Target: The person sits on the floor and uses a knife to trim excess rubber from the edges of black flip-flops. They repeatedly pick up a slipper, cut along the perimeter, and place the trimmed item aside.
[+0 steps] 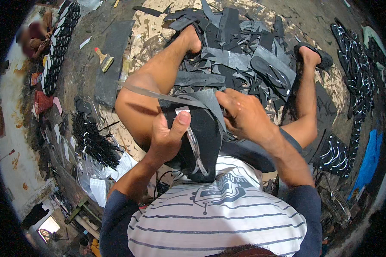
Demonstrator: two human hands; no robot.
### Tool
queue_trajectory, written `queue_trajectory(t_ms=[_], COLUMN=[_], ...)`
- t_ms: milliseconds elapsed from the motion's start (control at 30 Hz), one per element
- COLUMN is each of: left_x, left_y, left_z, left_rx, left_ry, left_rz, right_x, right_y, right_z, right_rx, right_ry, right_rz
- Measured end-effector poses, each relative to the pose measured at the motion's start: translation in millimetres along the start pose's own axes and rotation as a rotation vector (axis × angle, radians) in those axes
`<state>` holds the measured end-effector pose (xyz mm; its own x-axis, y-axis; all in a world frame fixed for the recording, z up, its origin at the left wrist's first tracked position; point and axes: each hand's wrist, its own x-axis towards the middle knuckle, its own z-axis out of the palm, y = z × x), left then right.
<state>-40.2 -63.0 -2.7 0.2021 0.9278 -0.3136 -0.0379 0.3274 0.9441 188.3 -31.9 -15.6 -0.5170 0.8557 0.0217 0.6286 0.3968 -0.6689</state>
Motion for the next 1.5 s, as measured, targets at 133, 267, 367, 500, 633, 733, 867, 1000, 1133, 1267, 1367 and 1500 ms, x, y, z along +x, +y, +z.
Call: queue_trajectory(t_ms=[133,267,367,500,633,733,867,1000,1133,1267,1367,1500], left_x=[-1,4,7,28,26,30,43,46,35,32,28,28], left_y=[-4,16,6,-20,13,-19,-31,-36,-51,-49,-51,-57], left_z=[-5,7,9,6,41,79,82,75,72,68,60,60], left_rx=[-0.081,0.000,-0.079,-0.307,0.211,-0.415,-0.706,-0.918,-0.871,-0.835,-0.728,-0.780], left_ry=[-0.099,-0.296,-0.266,-0.274,-0.396,-0.162,0.129,0.153,0.132,0.236,0.184,0.222], left_rz=[-0.079,-0.030,0.007,0.028,0.166,0.253,0.226,0.083,0.045,0.058,0.038,0.018], right_x=[25,65,59,26,-9,-22,-46,-91,-104,-80,-70,-51], right_y=[1,-4,11,3,30,-1,-3,23,31,20,15,10], right_z=[-24,-33,-58,-71,-69,-35,-1,51,59,30,16,6], right_rx=[0.111,0.093,0.437,0.625,1.146,1.235,0.877,0.204,0.081,0.040,0.003,-0.031], right_ry=[-0.079,-0.347,-0.057,-0.168,0.566,0.513,0.397,0.563,0.482,0.358,0.272,0.184], right_rz=[-0.180,-0.230,-0.198,0.231,0.378,0.476,0.473,0.219,0.295,0.317,0.301,0.318])
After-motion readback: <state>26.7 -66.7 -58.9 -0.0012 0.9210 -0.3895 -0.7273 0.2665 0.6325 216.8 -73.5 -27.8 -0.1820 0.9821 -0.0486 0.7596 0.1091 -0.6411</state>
